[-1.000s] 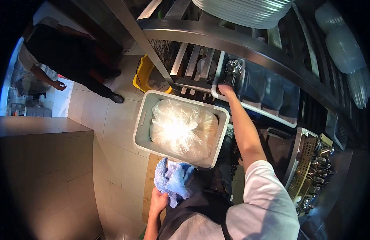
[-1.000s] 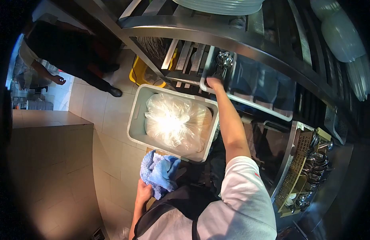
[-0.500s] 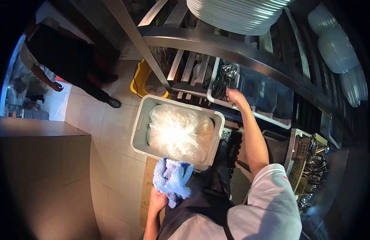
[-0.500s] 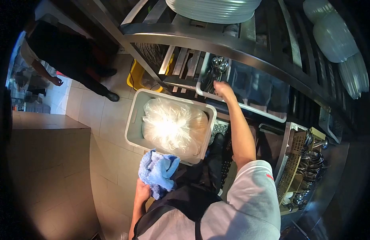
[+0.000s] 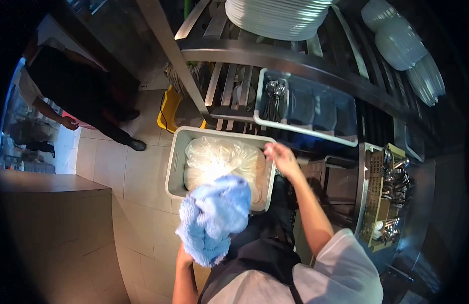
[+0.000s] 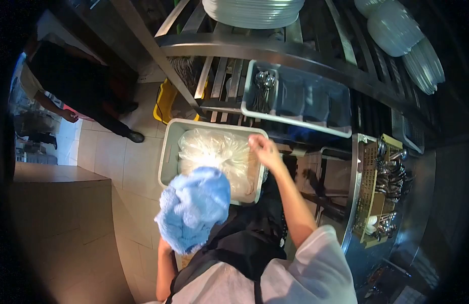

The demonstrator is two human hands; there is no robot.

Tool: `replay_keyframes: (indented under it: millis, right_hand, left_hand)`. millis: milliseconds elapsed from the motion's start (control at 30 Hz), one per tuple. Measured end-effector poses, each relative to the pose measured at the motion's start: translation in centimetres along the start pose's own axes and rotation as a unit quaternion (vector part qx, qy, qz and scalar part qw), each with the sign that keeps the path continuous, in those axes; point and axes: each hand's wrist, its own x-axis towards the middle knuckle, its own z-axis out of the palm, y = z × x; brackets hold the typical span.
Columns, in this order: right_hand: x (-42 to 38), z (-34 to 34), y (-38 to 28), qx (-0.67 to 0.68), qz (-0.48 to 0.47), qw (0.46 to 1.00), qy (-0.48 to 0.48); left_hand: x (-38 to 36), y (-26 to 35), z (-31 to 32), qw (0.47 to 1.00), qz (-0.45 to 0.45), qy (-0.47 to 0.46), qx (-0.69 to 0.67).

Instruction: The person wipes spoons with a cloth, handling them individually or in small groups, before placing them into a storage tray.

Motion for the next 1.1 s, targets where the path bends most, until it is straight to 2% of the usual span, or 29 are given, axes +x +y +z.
replay_keyframes:
  millis: [67,100,133,167,233,300,333,433,500,533,600,700,733,767,800,833,867,900,967,1033,1100]
  right_hand:
    - [-6.1,2.4,-3.1,0.061,0.069,0.993,-0.074]
    - [-8.1,3.4,-2.6,0.062,0.03,0.993,-0.099]
    - [-10.4,4.5,-4.1,0.073,0.053,0.992,-0.093]
    - [-11.9,5.3,-4.0,0.127,0.023,0.983,-0.13]
    - [-14.5,6.5,-3.8,0.127,-0.001,0.979,-0.162]
    - [-16.5,6.7,-4.5,0.08,0.007,0.975,-0.208]
    - [-17.2,6.7,-4.9,0.025,-0.019,0.976,-0.216]
    - [-20.0,4.6,-6.1,0.062,0.028,0.972,-0.225]
    - [-21.4,1.8,-5.7,0.068,-0.024,0.984,-0.164]
    - [-21.7,0.4,-3.5,0.078,-0.059,0.99,-0.101]
    - [-23.9,-4.7,-3.8,0.094,-0.055,0.993,0.04]
    - [-28.1,-12.6,-2.3,0.085,-0.047,0.969,0.228]
    - [-29.0,-15.1,-0.6,0.129,-0.066,0.944,0.295]
    - [-30.1,-17.9,1.0,0.053,-0.034,0.926,0.371]
    - [-30.7,-20.0,2.1,0.06,-0.038,0.882,0.466]
    - [-30.8,-22.4,4.4,0.124,-0.058,0.846,0.515]
    - [-31.4,-23.2,2.9,0.129,-0.063,0.804,0.577]
    - [-30.8,-24.9,4.4,0.132,-0.095,0.796,0.584]
    - [-29.4,-26.5,4.8,0.163,-0.135,0.723,0.657]
    - [-28.8,-28.1,3.7,0.081,-0.041,0.719,0.69]
    - [-27.2,-29.3,5.0,0.005,-0.003,0.707,0.708]
  left_hand:
    - [-1.6,-0.8,-1.3,1.0,-0.005,-0.005,0.003]
    - [-2.3,-1.1,-1.8,1.0,-0.005,-0.01,0.005]
    - [-2.6,-1.4,-2.1,1.0,-0.001,-0.018,0.005]
    - [-2.4,-1.4,-2.1,0.999,0.007,-0.032,0.005]
    - [-2.1,-1.7,-1.5,0.997,0.027,-0.067,0.005]
    - [-1.5,-1.5,0.1,0.992,0.05,-0.119,0.008]
    - [-1.3,-1.5,1.6,0.986,0.063,-0.153,0.009]
    - [-2.0,-1.7,5.7,0.968,0.086,-0.236,0.017]
    - [-2.9,-2.0,7.4,0.961,0.1,-0.258,0.026]
    - [-3.5,-2.2,8.1,0.959,0.106,-0.262,0.03]
    - [-4.9,-2.6,9.9,0.955,0.117,-0.269,0.039]
    - [-7.1,-3.4,12.5,0.949,0.131,-0.282,0.058]
    - [-7.6,-3.6,13.3,0.946,0.136,-0.288,0.068]
    - [-7.9,-3.7,14.2,0.941,0.143,-0.295,0.078]
    - [-8.4,-4.0,15.2,0.937,0.148,-0.304,0.085]
    - [-9.1,-4.3,16.1,0.935,0.15,-0.309,0.09]
    - [-10.0,-4.8,16.5,0.934,0.148,-0.31,0.097]
    - [-10.9,-5.2,16.7,0.934,0.147,-0.31,0.103]
    - [-11.8,-5.4,17.8,0.932,0.161,-0.306,0.107]
    - [-12.6,-5.5,18.6,0.929,0.175,-0.306,0.11]
    - [-13.0,-5.5,18.8,0.926,0.189,-0.304,0.115]
